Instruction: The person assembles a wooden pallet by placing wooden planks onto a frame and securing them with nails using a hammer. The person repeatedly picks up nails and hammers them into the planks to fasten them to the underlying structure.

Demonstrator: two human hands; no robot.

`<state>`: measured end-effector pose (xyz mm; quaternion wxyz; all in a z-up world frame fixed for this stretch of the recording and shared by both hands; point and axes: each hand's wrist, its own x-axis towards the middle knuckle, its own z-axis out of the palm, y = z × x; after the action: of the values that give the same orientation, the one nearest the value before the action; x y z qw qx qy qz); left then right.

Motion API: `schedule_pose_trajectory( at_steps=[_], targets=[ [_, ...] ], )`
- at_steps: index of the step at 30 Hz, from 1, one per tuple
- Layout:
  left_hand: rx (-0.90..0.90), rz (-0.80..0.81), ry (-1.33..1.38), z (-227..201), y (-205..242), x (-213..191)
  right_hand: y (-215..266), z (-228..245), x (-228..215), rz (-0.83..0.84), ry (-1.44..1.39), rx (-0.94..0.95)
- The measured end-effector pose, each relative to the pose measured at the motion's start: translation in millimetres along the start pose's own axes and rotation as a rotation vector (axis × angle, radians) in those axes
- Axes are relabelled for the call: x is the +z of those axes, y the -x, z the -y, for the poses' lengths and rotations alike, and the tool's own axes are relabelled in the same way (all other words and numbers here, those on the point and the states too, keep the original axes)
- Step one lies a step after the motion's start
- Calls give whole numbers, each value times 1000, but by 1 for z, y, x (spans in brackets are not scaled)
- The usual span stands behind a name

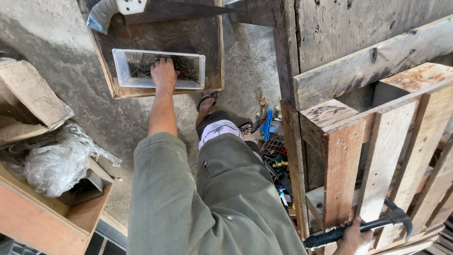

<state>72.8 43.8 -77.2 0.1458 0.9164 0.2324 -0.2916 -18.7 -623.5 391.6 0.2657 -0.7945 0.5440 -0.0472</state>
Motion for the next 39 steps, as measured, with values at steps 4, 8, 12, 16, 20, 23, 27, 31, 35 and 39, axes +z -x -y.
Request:
schedule_pose_trajectory(
  at_steps=[4,8,12,16,20,23,27,31,35,39],
  targets=[
    [51,-60,-95,5,2,10,0,1,0,-31,99,35],
    [-11,-8,109,8,0,-4,-1,-2,-1,-34,95,7],
    [10,58,83,33,11,-38,-4,-8,-5,-36,93,16],
    [8,166,75,60,16,-51,-9,-15,-6,-23,80,-52],
    [-173,13,267,80,10,-33,-9,-20,-6,-18,81,-71],
    [-160,-176,379,80,3,-28,-11,-19,-6,-31,96,-70],
    [-126,-68,222,74,1,-37,-13,-18,-4,-59,135,-46],
    [-182,74,41,64,-1,-46,-10,-21,-3,-26,126,-76],
    [-189,-8,-80,66,-6,-25,-13,-19,-4,-57,213,-67],
    [-73,-135,-123,77,-8,1,-12,-20,-7,-96,298,1]
  ],
)
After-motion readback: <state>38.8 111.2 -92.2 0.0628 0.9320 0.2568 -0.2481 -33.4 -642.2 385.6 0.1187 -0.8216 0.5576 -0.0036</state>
